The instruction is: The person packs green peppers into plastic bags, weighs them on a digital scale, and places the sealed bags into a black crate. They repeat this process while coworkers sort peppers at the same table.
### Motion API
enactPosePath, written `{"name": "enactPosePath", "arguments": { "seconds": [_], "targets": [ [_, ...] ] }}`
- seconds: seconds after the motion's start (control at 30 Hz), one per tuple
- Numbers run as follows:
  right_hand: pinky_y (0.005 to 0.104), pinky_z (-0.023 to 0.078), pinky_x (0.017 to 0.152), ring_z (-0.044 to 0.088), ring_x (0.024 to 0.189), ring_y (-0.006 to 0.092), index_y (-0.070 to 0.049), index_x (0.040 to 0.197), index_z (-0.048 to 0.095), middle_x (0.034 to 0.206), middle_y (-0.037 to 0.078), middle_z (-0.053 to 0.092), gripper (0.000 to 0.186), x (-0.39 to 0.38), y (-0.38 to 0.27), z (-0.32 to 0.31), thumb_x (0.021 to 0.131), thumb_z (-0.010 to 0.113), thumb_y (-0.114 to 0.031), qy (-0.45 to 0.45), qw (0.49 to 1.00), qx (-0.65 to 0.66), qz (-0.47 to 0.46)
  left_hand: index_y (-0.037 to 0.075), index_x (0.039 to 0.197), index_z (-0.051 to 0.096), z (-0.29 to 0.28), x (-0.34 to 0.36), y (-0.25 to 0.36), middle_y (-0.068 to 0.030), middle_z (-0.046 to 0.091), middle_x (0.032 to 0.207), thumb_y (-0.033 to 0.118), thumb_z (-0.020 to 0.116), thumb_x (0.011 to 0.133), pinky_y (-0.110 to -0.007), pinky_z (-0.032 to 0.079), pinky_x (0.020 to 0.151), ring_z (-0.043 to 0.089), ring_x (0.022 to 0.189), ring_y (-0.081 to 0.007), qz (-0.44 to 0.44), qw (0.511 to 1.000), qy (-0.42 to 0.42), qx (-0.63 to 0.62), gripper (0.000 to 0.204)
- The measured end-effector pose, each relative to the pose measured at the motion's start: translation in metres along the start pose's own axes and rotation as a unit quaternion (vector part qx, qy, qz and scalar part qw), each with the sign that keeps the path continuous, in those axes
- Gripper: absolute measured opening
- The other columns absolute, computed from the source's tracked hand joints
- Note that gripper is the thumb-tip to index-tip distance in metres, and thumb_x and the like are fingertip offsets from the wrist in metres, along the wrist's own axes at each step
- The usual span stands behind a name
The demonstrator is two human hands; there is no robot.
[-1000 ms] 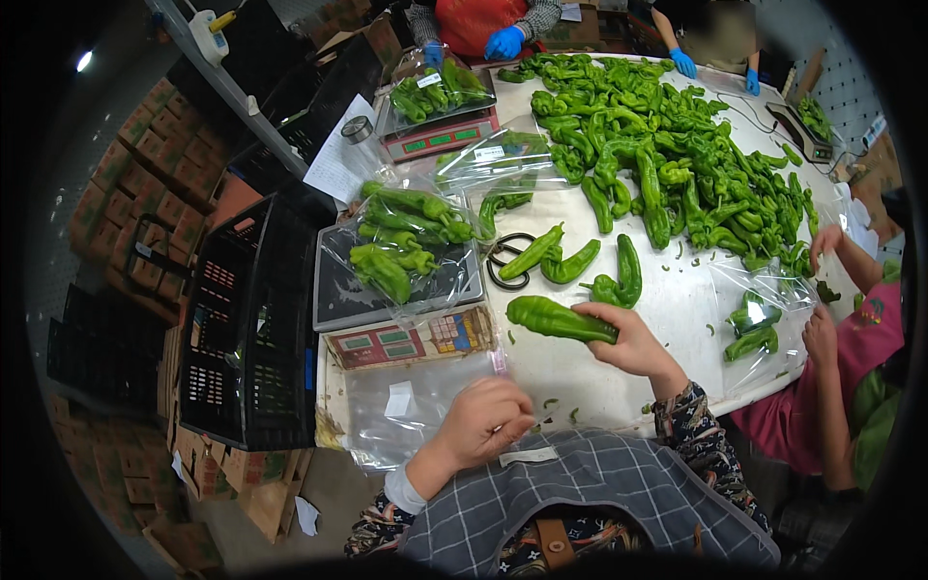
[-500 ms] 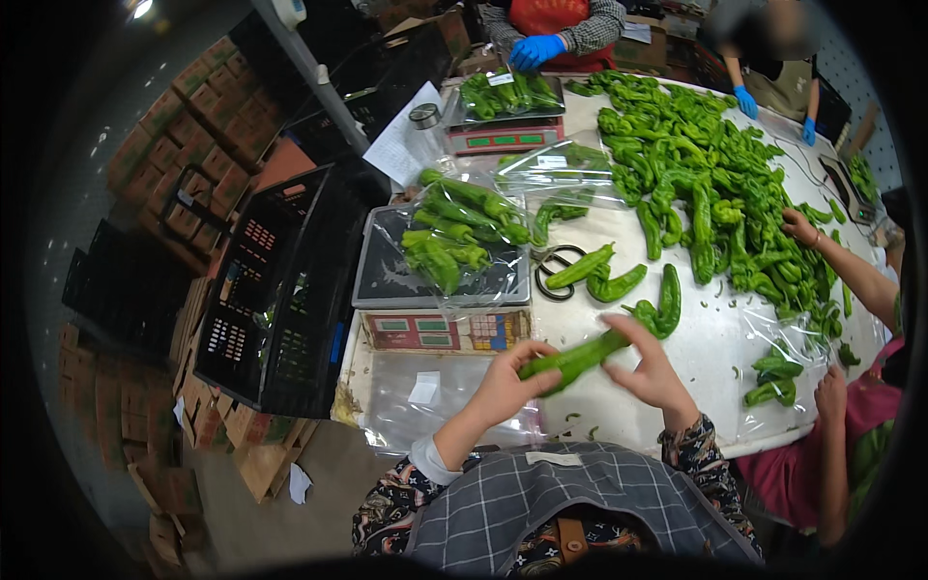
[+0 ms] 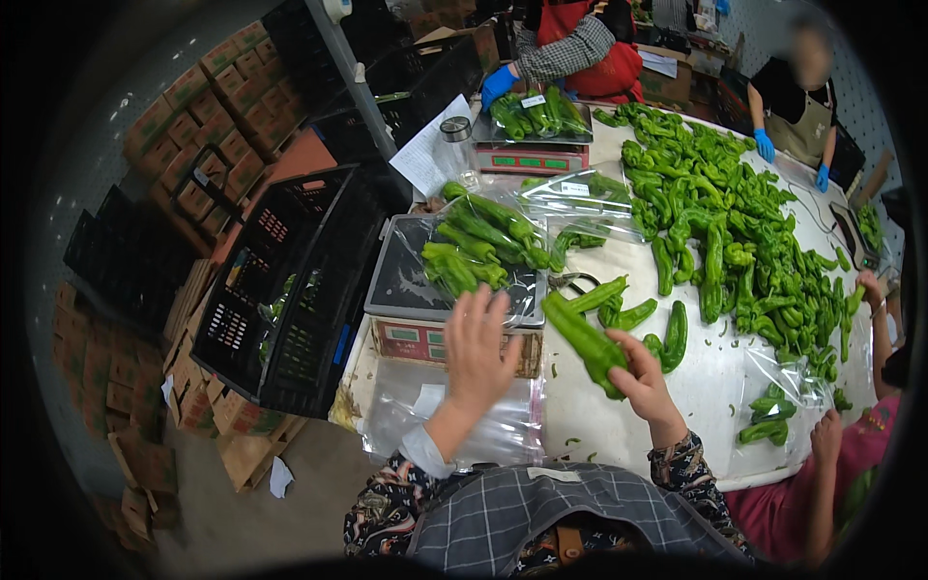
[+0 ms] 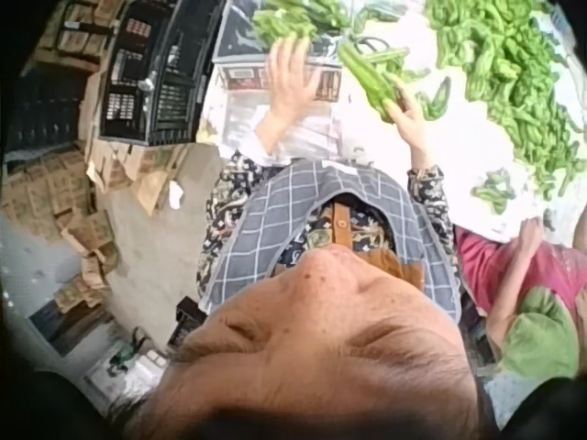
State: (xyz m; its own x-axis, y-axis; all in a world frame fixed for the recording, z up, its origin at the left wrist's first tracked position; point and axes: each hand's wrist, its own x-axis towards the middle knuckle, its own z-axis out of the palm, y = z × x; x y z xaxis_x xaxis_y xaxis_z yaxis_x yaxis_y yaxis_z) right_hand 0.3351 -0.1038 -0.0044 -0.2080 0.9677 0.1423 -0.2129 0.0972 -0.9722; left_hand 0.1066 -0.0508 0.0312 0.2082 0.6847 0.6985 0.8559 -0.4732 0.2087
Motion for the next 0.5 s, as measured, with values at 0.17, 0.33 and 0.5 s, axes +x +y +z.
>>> {"name": "enactPosePath", "arguments": {
  "seconds": [0.17, 0.33, 0.5],
  "targets": [
    [0.0293, 0.037, 0.091, 0.049, 0.107, 0.0205, -0.003, 0.128, 0.035, 0.119, 0.013, 0.049, 0.045, 0.040, -0.014, 0.023, 0.085, 0.049, -0.006, -0.151, 0.959, -0.235, -0.039, 0.007, 0.091, 0.059, 0.031, 0.007, -0.061, -0.0071, 0.057, 0.083, 0.011, 0.059, 0.076, -0.037, 0.040, 0.072, 0.054, 0.081, -0.0258, -0.081, 0.996, -0.012, -0.046, 0.016],
    [0.0337, 0.038, 0.090, 0.048, 0.107, 0.0318, -0.003, 0.128, 0.035, 0.117, 0.020, 0.048, 0.044, 0.117, 0.017, 0.058, 0.086, 0.047, -0.011, -0.109, 0.931, -0.326, -0.123, 0.005, 0.084, 0.060, 0.025, 0.017, -0.064, -0.0102, 0.057, 0.077, 0.005, 0.056, 0.078, -0.035, 0.043, 0.061, 0.055, 0.071, -0.0275, -0.097, 0.987, 0.040, -0.120, 0.008],
    [0.0384, 0.037, 0.089, 0.046, 0.107, 0.0343, -0.003, 0.127, 0.035, 0.114, 0.020, 0.049, 0.049, 0.200, 0.049, 0.091, 0.082, 0.052, -0.011, -0.024, 0.898, -0.415, -0.141, 0.004, 0.082, 0.060, 0.025, 0.016, -0.059, -0.0101, 0.056, 0.076, 0.005, 0.057, 0.077, -0.035, 0.043, 0.062, 0.055, 0.071, -0.0274, -0.061, 0.992, 0.024, -0.109, 0.007]
  ]
}}
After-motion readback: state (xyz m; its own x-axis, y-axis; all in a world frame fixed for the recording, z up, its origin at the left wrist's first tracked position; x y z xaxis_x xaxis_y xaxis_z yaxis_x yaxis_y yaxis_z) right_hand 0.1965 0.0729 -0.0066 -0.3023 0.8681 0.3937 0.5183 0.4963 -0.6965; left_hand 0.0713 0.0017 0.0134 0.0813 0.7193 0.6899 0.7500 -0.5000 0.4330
